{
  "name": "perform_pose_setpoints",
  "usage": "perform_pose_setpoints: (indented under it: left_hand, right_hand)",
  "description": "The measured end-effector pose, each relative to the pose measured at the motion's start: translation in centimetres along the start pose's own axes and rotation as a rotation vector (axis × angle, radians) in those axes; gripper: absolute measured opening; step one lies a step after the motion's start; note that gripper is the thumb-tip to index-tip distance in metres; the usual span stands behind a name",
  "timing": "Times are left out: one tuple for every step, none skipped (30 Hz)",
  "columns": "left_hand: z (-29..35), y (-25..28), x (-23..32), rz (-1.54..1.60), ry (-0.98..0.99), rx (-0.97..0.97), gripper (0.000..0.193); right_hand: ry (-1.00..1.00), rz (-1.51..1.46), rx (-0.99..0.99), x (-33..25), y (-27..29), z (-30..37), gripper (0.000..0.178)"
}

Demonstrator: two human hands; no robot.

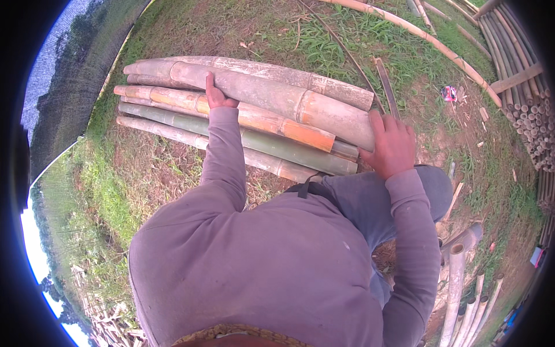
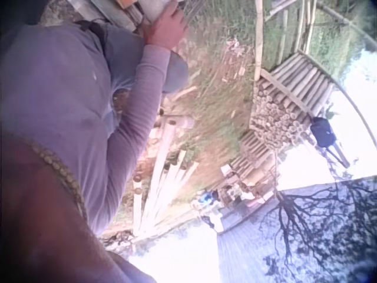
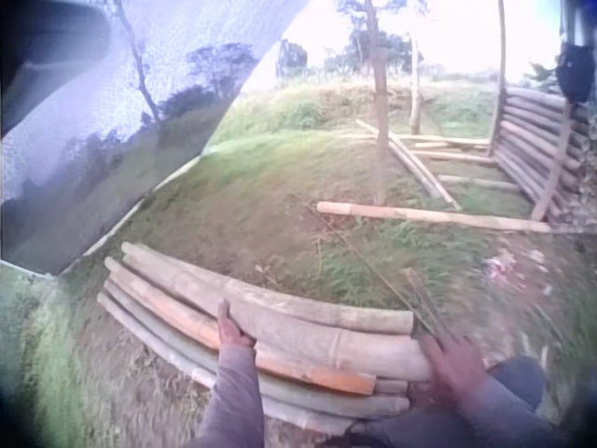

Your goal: The person sits on the ground and uses a hand saw to cut long bamboo poles into shorter sections. They repeatedly position the bamboo on a support, saw through it, and stack the cut pieces nearby.

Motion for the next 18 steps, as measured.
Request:
perform_pose_setpoints:
  left_hand:
    - [-2.0,2.1,1.2,-0.152,-0.08,0.058,0.067]
    - [-4.6,5.0,2.7,-0.305,-0.161,0.119,0.073]
    - [-6.0,6.8,3.4,-0.46,-0.223,0.175,0.08]
    - [-4.2,4.9,2.8,-0.852,-0.396,0.37,0.107]
    - [-0.6,0.8,1.6,-1.285,-0.626,0.344,0.119]
    - [1.9,-1.7,1.1,-1.649,-0.833,0.002,0.119]
    - [3.9,-3.7,0.0,-1.973,-1.036,-0.406,0.121]
    - [5.3,-4.8,-1.3,-2.092,-0.928,-0.728,0.117]
    - [6.7,-5.6,-3.1,-2.171,-0.798,-1.081,0.113]
    - [7.6,-6.1,-4.9,-2.214,-0.657,-1.441,0.109]
    - [7.0,-6.4,-6.1,-2.268,-0.605,-1.485,0.106]
    - [5.3,-6.7,-6.9,-2.329,-0.565,-1.515,0.104]
    - [3.9,-6.8,-7.8,-2.393,-0.527,-1.535,0.101]
    - [3.1,-6.5,-8.8,-2.375,-0.572,-1.484,0.096]
    - [1.9,-6.7,-9.9,-2.357,-0.621,-1.439,0.096]
    - [1.0,-6.4,-11.1,-2.335,-0.649,-1.4,0.097]
    - [0.0,-6.1,-12.2,-2.313,-0.674,-1.351,0.097]
    - [-0.8,-6.1,-13.4,-2.325,-0.688,-1.312,0.097]
  right_hand:
    - [0.036,-0.005,-0.026,-0.8,-1.1,-1.1,0.087]
    - [0.073,-0.011,-0.048,-1.8,-2.3,-2.0,0.088]
    - [0.097,-0.009,-0.075,-2.5,-3.4,-2.5,0.088]
    - [0.088,-0.013,-0.143,-2.8,-4.9,-2.9,0.088]
    - [0.054,-0.014,-0.218,-3.0,-6.1,-2.5,0.088]
    - [0.024,-0.025,-0.279,-3.2,-6.7,-2.4,0.089]
    - [0.045,-0.022,-0.262,-3.5,-7.3,-2.9,0.089]
    - [0.051,-0.019,-0.255,-3.6,-7.9,-3.6,0.088]
    - [0.04,-0.011,-0.254,-3.5,-8.5,-3.8,0.088]
    - [0.044,0.009,-0.233,-3.5,-9.0,-3.9,0.087]
    - [0.045,0.035,-0.211,-3.2,-9.3,-4.1,0.086]
    - [0.057,0.063,-0.182,-2.9,-9.2,-4.1,0.084]
    - [-0.017,-0.009,-0.076,-2.3,-8.1,-3.7,0.081]
    - [-0.086,-0.077,0.028,-1.6,-6.5,-3.3,0.078]
    - [-0.157,-0.138,0.136,-0.5,-4.5,-2.5,0.074]
    - [-0.206,-0.139,0.215,0.7,-1.7,-0.9,0.068]
    - [-0.246,-0.136,0.296,2.0,1.1,1.0,0.063]
    - [-0.308,-0.085,0.358,3.4,3.6,3.8,0.057]
Point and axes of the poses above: each hand's wrist, its own z-axis away from the middle knuckle, its own y-axis out of the back of the hand, x = y × z, the point moved 3 cm from there along -z, towards the middle knuckle, and after that the axes turned 3 degrees about z, right-handed, at the moved point
